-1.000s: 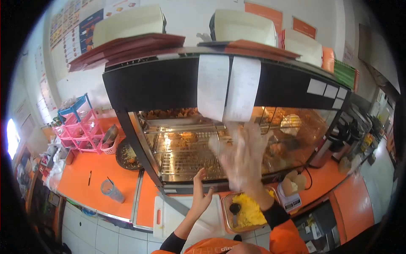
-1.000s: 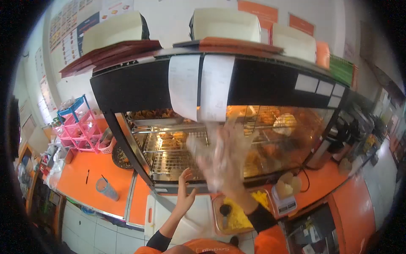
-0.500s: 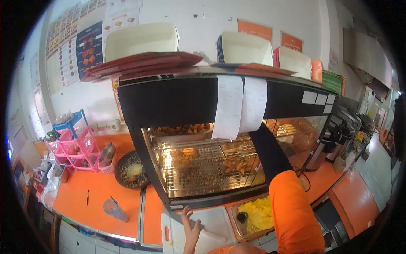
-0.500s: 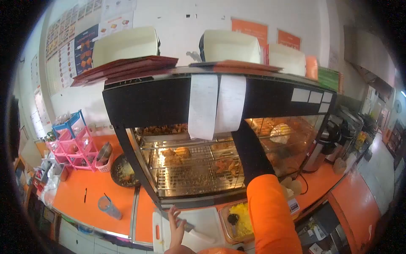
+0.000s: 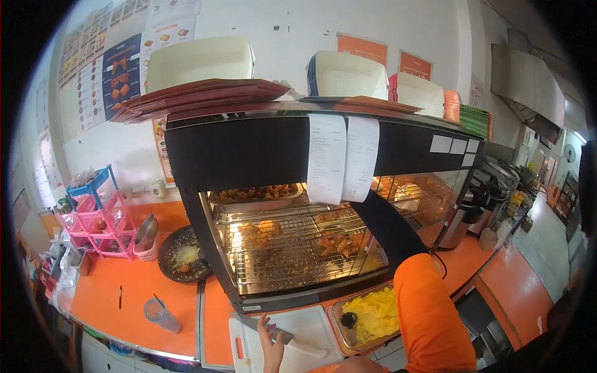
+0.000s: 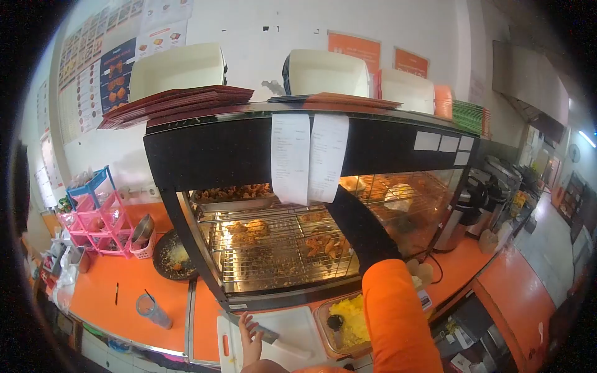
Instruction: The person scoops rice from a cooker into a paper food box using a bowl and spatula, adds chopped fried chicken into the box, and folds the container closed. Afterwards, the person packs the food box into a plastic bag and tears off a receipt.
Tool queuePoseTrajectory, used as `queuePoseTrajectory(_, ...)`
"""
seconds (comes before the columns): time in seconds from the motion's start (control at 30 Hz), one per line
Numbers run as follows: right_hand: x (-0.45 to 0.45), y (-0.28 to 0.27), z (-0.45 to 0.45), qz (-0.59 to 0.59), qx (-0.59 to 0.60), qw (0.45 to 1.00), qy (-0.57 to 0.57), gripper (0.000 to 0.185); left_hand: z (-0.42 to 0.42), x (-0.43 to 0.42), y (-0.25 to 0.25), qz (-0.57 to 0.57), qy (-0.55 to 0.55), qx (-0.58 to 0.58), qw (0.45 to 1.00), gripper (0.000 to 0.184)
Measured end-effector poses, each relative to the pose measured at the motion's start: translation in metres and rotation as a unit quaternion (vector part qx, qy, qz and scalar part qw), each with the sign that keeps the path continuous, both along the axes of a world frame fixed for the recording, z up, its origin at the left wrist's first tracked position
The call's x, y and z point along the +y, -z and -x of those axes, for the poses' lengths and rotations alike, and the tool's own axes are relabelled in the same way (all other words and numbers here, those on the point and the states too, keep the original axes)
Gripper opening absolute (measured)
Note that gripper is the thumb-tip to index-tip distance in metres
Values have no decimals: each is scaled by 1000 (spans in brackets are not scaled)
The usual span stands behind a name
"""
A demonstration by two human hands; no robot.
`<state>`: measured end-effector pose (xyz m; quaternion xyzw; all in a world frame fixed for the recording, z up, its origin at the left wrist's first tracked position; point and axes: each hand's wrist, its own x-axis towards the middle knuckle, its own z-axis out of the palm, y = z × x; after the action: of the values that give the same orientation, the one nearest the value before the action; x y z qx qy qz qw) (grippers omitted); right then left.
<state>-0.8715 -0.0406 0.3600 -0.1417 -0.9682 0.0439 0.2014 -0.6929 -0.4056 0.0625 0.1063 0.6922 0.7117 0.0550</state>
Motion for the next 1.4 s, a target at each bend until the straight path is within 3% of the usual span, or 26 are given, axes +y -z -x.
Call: queuePoseTrajectory(1.4, 29, 18, -68, -16, -75, 991, -112, 40, -30, -8, -18, 38, 44, -13, 998, 66)
